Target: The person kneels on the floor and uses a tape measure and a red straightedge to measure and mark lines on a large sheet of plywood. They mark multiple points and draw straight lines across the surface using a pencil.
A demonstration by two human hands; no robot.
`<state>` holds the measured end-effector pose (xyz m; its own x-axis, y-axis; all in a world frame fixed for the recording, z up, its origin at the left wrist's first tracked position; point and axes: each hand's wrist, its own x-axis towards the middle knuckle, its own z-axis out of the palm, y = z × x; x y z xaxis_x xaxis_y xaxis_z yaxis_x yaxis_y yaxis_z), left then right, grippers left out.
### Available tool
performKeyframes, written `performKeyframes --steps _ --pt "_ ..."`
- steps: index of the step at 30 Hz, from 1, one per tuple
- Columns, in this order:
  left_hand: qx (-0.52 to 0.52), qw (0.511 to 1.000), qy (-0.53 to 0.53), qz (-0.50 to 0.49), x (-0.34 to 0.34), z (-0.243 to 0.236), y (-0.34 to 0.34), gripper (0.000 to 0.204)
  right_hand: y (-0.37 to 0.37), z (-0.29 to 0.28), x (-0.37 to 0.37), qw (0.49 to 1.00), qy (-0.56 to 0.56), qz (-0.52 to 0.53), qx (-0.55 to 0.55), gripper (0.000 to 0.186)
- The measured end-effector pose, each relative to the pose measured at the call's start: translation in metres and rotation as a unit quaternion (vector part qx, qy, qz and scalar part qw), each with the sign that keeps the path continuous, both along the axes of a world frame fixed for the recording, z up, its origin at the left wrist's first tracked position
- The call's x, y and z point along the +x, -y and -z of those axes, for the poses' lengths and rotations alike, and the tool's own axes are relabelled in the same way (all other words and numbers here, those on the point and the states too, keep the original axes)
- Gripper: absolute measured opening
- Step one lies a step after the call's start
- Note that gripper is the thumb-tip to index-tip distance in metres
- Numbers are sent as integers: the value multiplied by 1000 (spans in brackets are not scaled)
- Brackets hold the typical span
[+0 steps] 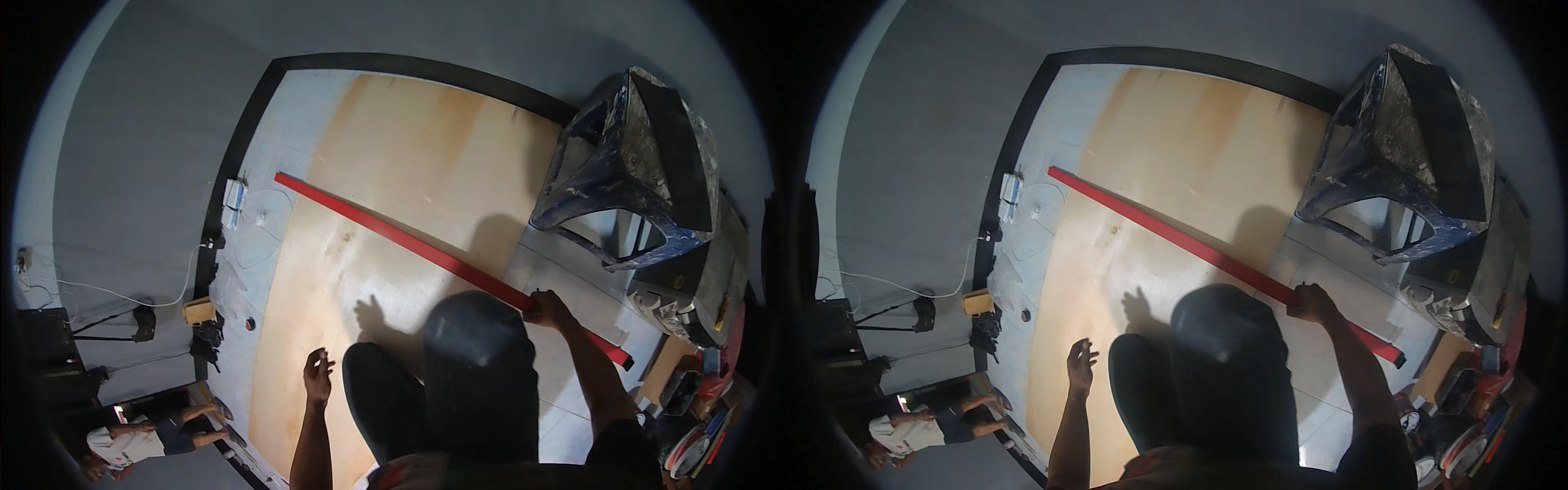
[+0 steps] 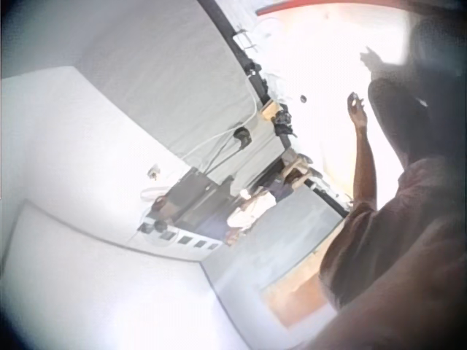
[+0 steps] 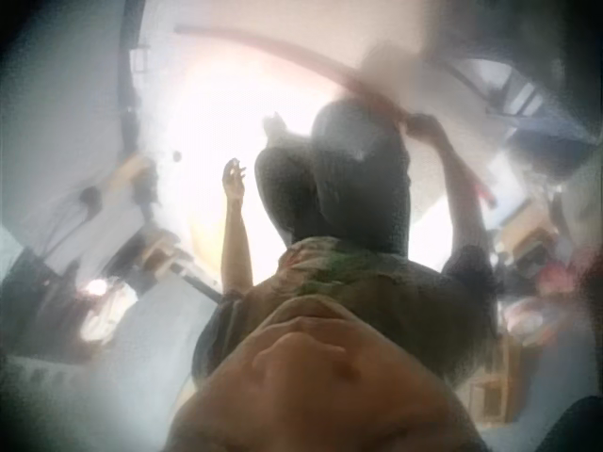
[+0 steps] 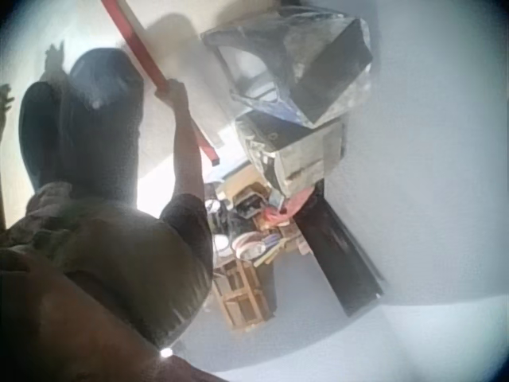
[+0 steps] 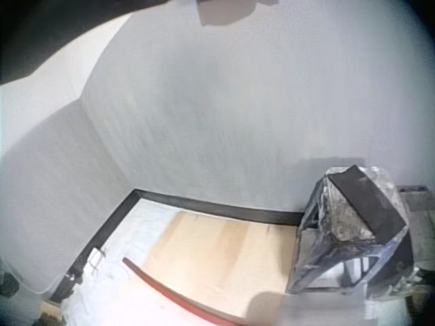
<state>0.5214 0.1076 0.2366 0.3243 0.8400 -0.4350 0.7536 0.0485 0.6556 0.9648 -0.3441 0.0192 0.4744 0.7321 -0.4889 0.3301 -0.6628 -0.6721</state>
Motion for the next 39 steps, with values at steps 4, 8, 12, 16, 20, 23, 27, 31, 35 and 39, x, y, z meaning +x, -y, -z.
performKeyframes --steps 4,8,12,16,20,23,27,31,35,39 --pt "50 995 8 88 57 41 -29 49 -5 18 8 1000 17 -13 -12 44" --pt "50 990 16 134 116 97 -32 53 4 33 4 1000 13 10 -18 43" --pt "22 989 24 142 173 152 -25 74 22 50 -5 991 129 28 13 42" --pt "143 957 56 248 214 215 -47 89 26 49 -10 967 214 53 126 40" --pt "-10 964 169 205 261 253 -62 111 36 42 -18 947 281 83 134 48" --pt "57 980 71 176 296 265 -68 127 28 39 -23 948 278 103 118 48" --pt "131 973 -34 189 330 255 -47 139 31 33 -28 938 308 103 119 52" --pt "175 967 -72 171 333 270 -38 136 27 39 -43 939 300 114 120 50" --pt "203 964 -68 160 329 286 -36 135 17 37 -50 929 323 148 107 47" --pt "194 965 -82 156 336 285 -30 134 18 38 -52 932 314 164 80 48"
